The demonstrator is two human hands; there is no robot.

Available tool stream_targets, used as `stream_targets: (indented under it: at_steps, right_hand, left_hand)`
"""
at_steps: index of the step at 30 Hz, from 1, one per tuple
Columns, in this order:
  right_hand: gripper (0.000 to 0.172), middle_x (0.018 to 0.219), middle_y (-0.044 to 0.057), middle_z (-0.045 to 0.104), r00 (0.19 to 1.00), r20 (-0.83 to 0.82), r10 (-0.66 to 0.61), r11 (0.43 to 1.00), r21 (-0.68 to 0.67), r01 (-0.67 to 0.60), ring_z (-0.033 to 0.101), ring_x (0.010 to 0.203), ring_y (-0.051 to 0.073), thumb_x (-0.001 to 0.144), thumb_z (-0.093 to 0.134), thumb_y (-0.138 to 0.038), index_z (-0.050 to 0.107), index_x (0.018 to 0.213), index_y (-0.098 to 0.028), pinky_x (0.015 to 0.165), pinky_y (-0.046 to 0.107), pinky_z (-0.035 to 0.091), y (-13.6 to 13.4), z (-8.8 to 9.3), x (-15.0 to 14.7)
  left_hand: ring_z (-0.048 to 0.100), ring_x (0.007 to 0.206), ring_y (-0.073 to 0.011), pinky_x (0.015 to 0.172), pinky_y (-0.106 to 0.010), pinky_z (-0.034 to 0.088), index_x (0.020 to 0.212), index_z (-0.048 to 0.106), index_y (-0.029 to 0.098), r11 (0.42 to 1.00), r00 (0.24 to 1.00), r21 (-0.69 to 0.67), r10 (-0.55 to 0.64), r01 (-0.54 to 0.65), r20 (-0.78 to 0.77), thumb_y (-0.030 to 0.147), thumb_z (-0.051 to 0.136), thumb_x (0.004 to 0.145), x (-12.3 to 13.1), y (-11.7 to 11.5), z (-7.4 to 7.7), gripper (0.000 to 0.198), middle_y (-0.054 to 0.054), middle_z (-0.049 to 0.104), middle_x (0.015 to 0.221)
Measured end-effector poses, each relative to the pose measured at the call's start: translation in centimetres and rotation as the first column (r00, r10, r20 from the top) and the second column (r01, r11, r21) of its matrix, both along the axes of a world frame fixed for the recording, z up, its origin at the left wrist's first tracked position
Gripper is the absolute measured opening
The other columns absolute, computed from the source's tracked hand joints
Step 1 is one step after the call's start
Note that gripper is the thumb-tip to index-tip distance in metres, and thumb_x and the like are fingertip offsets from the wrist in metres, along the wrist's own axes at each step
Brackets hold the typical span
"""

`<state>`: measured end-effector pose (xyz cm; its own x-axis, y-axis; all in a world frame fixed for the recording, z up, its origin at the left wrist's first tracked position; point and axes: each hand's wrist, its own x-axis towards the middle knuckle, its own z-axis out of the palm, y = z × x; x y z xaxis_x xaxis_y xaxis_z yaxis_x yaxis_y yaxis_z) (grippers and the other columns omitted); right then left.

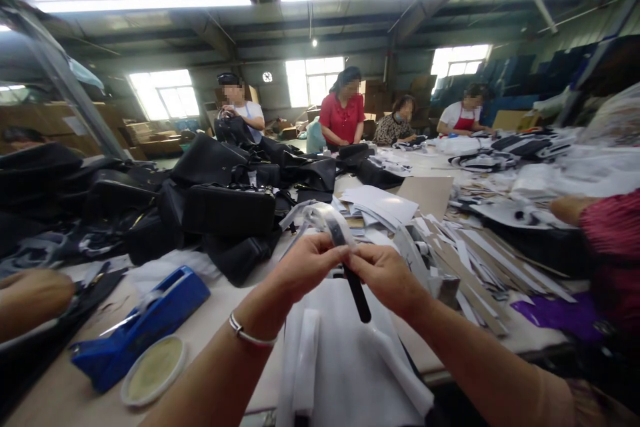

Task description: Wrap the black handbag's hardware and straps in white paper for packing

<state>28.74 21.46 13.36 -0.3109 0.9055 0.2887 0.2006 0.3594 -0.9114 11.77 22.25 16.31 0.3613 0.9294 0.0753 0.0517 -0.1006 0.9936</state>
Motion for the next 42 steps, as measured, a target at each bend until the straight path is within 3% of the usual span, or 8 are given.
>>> stream_targets:
  at_steps: [3,6,11,15,21,29,36,42]
  right_hand:
    - [0.036,0.068,0.001,0.058,0.990,0.011,-0.137,0.979,0.151,0.134,0.050,0.067,0.015,0.090,0.056,-0.047,0.068,0.075,-0.016,0.062,0.027,0.038,0.4,0.4,0.8]
    - [0.047,0.063,0.002,0.057,0.984,-0.104,-0.143,0.984,-0.118,0.130,0.046,0.057,0.012,0.088,0.053,-0.058,0.066,0.074,-0.015,0.052,0.025,0.034,0.0,0.0,1.1]
    - [0.049,0.058,-0.003,0.049,0.901,-0.431,-0.052,0.678,-0.678,-0.285,0.028,0.040,0.006,0.083,0.053,-0.062,0.063,0.082,-0.015,0.040,0.021,0.013,-1.0,-2.3,-0.8]
    - [0.031,0.054,-0.007,0.040,0.891,-0.444,-0.097,0.810,-0.555,-0.189,0.021,0.042,0.005,0.079,0.063,-0.044,0.052,0.069,-0.017,0.041,0.022,0.012,-1.0,-3.1,-1.8]
    - [0.023,0.063,0.000,0.057,0.994,0.061,-0.092,0.996,-0.001,0.092,0.051,0.062,0.013,0.088,0.051,-0.022,0.056,0.066,-0.018,0.059,0.025,0.036,-1.5,-3.2,-1.1]
    - [0.027,0.070,0.006,0.058,0.824,0.439,-0.359,0.770,0.638,-0.004,0.050,0.062,0.016,0.092,0.040,-0.012,0.059,0.072,-0.016,0.059,0.030,0.030,-1.4,-5.3,-0.3]
    - [0.027,0.069,0.004,0.055,0.863,0.376,-0.339,0.752,0.660,0.008,0.047,0.063,0.017,0.092,0.041,-0.011,0.057,0.072,-0.017,0.060,0.030,0.032,-1.6,-5.6,-0.4]
    - [0.017,0.083,0.005,0.063,0.978,0.170,-0.117,0.911,0.410,0.038,0.057,0.077,0.018,0.090,0.047,-0.014,0.064,0.089,-0.017,0.071,0.028,0.042,-1.0,-4.6,0.5]
  left_hand:
    - [0.057,0.065,-0.0135,0.064,-0.024,0.045,0.080,0.076,0.014,0.982,0.988,0.170,0.099,-0.078,-0.119,0.039,0.073,0.077,-0.6,0.7,2.1,0.026,-0.002,0.065,0.068]
    - [0.051,0.052,-0.0096,0.051,-0.020,0.039,0.084,0.075,0.013,0.937,0.959,0.283,0.249,-0.203,-0.138,0.034,0.070,0.079,-1.2,0.9,3.7,0.021,0.000,0.063,0.061]
    - [0.057,0.047,-0.0115,0.042,-0.018,0.038,0.083,0.070,0.014,0.979,0.988,0.154,0.143,-0.134,-0.049,0.036,0.065,0.083,-0.6,-0.9,2.1,0.023,-0.004,0.068,0.060]
    - [0.063,0.052,-0.0140,0.046,-0.019,0.044,0.079,0.069,0.013,0.991,0.993,0.085,0.110,-0.107,-0.031,0.036,0.064,0.085,-0.1,-2.1,-1.3,0.023,-0.005,0.068,0.061]
    - [0.060,0.050,-0.0103,0.048,-0.019,0.045,0.081,0.069,0.012,0.993,0.993,0.007,0.115,-0.115,-0.021,0.033,0.063,0.084,-0.5,-2.3,-2.9,0.022,-0.008,0.070,0.074]
    - [0.063,0.051,-0.0147,0.047,-0.022,0.050,0.097,0.055,0.015,0.965,0.991,-0.240,0.120,-0.103,0.055,0.042,0.075,0.075,-0.1,-2.5,-4.9,0.040,-0.003,0.067,0.067]
    - [0.062,0.058,-0.0119,0.044,-0.016,0.037,0.087,0.060,0.013,0.880,0.992,-0.472,0.021,0.042,0.128,0.038,0.081,0.069,-0.8,-3.0,-6.6,0.037,-0.006,0.065,0.080]
    - [0.045,0.056,-0.0095,0.051,-0.021,0.031,0.069,0.067,0.013,0.960,0.981,-0.201,0.192,-0.192,-0.022,0.039,0.078,0.072,-1.1,-3.5,-7.0,0.028,-0.002,0.057,0.068]
